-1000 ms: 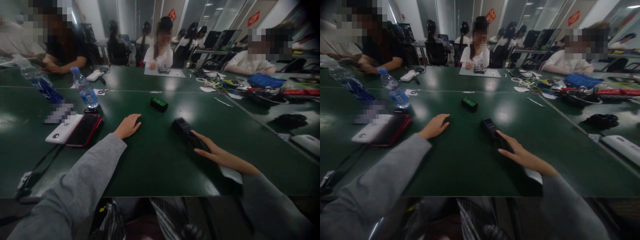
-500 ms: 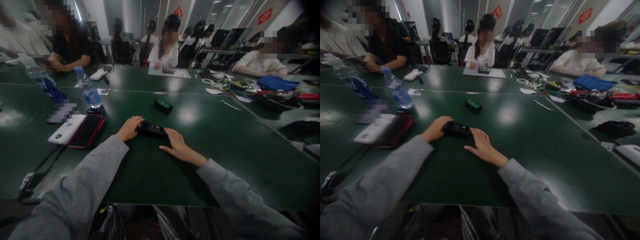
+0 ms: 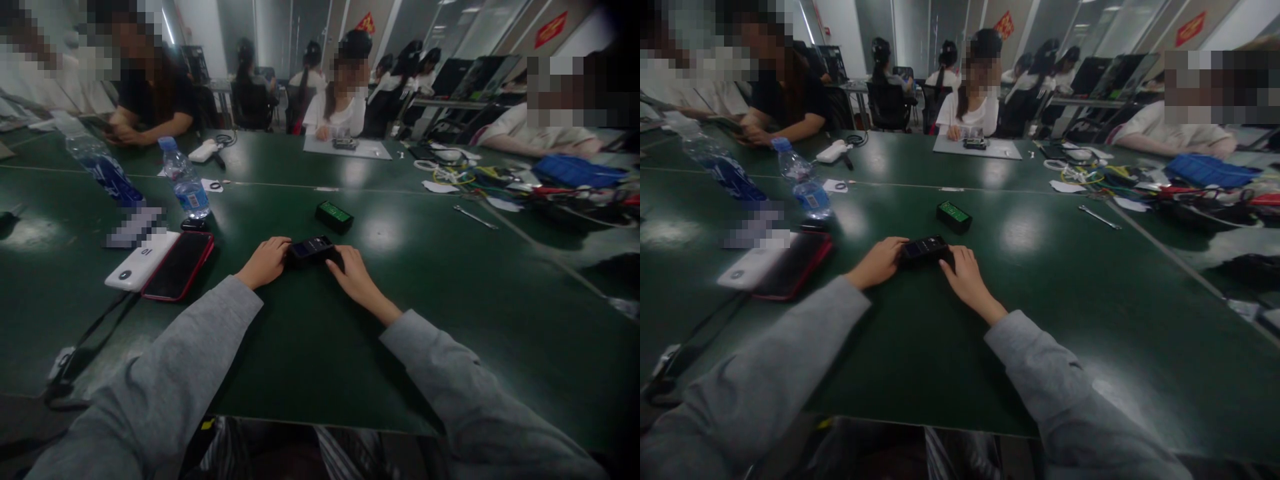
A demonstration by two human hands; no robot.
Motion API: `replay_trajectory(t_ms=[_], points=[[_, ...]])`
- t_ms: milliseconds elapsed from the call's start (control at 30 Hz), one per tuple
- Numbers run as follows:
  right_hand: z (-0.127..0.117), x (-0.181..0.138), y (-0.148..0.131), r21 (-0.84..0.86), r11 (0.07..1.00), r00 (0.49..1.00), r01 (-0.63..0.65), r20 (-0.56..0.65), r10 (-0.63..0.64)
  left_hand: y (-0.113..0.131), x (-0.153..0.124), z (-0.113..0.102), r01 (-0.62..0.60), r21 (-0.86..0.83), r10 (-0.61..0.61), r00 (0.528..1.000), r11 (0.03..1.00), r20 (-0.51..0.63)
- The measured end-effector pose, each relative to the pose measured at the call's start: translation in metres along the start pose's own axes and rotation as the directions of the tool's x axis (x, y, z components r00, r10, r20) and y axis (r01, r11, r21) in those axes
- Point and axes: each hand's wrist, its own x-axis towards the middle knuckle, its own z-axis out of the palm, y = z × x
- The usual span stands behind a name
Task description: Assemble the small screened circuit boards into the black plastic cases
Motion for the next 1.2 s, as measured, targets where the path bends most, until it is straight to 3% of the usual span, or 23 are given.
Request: replay_trajectory(t_ms=[1200], points=[[-0.011, -0.008, -0.006, -0.107, 0.990, 0.977, 0.095, 0.201, -0.073, -0.001, -0.001, -0.001, -0.007, 0.015, 0.007, 1.000, 1.000, 0.000]])
